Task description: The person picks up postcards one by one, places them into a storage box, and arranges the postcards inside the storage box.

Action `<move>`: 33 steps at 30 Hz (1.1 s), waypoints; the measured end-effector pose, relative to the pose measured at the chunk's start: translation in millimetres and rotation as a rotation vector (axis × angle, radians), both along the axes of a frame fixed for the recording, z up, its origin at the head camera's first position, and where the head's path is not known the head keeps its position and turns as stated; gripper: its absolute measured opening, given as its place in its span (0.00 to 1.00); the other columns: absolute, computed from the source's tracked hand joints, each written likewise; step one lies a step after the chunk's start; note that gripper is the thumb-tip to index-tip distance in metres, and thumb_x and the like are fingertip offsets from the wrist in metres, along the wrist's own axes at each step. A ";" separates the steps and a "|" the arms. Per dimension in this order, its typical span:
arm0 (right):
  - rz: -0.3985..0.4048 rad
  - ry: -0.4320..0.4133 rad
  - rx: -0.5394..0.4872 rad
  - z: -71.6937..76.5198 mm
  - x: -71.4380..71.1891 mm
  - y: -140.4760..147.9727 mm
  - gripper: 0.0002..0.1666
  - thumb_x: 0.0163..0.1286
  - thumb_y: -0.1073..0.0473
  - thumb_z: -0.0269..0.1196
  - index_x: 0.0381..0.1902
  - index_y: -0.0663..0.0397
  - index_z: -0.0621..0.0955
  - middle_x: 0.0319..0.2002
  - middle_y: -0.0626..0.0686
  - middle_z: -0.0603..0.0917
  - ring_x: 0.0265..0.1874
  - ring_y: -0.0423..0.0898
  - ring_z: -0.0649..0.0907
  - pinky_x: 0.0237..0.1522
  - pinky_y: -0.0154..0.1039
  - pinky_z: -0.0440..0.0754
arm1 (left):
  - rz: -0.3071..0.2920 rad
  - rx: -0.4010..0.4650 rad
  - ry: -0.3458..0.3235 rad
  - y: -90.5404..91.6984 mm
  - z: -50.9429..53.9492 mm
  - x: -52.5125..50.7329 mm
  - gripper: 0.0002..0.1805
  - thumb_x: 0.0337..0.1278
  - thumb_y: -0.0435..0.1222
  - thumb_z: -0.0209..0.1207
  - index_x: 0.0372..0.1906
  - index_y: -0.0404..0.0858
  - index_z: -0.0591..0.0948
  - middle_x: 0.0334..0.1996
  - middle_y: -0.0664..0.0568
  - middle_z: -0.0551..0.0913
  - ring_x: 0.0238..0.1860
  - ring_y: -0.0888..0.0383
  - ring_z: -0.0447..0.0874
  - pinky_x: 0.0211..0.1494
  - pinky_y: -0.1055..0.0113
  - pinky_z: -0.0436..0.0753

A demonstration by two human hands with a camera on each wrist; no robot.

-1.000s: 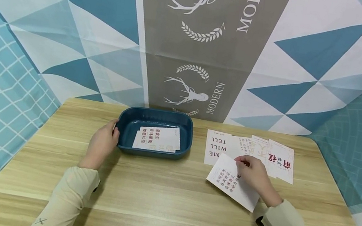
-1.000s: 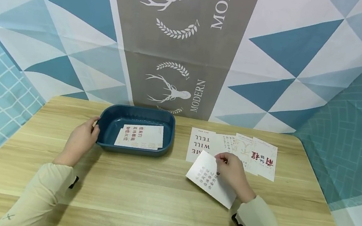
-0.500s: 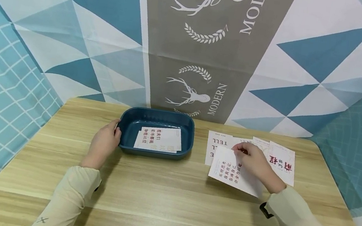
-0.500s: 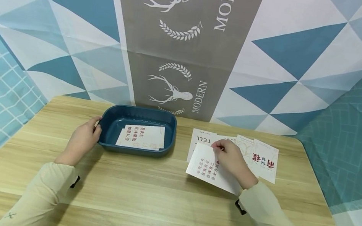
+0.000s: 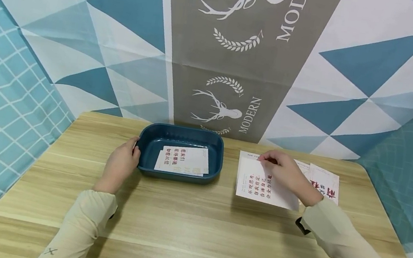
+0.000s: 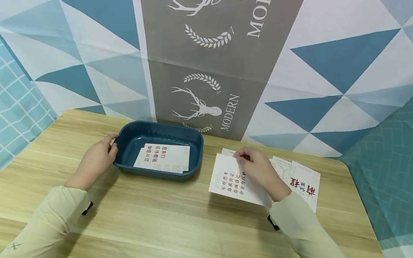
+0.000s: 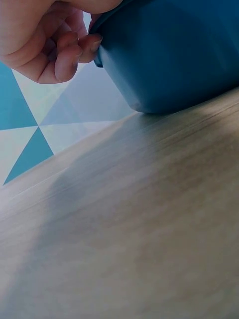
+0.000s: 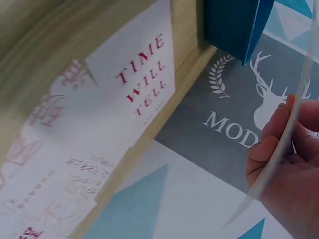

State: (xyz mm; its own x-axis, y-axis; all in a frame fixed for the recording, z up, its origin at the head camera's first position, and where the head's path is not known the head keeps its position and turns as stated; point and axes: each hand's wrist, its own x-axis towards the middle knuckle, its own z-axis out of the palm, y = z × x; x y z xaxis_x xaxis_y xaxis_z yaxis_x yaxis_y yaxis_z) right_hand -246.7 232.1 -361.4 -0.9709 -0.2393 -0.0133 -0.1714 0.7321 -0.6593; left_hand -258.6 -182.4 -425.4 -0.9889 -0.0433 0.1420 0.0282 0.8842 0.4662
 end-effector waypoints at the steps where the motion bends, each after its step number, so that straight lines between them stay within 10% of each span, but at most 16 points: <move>1: 0.007 0.004 -0.006 1.1 -1.5 -1.2 0.14 0.69 0.66 0.49 0.44 0.61 0.80 0.43 0.58 0.81 0.38 0.48 0.75 0.43 0.39 0.70 | 0.000 -0.001 0.002 0.1 -0.2 0.0 0.22 0.67 0.33 0.42 0.63 0.28 0.67 0.50 0.28 0.77 0.42 0.40 0.80 0.50 0.45 0.77; 33: 0.105 0.020 -0.037 31.1 -37.6 -48.6 0.12 0.68 0.64 0.51 0.41 0.59 0.82 0.39 0.56 0.81 0.36 0.48 0.76 0.41 0.37 0.70 | 0.003 -0.009 0.036 1.0 -2.9 0.2 0.22 0.67 0.34 0.42 0.63 0.29 0.68 0.47 0.29 0.79 0.38 0.40 0.81 0.45 0.46 0.77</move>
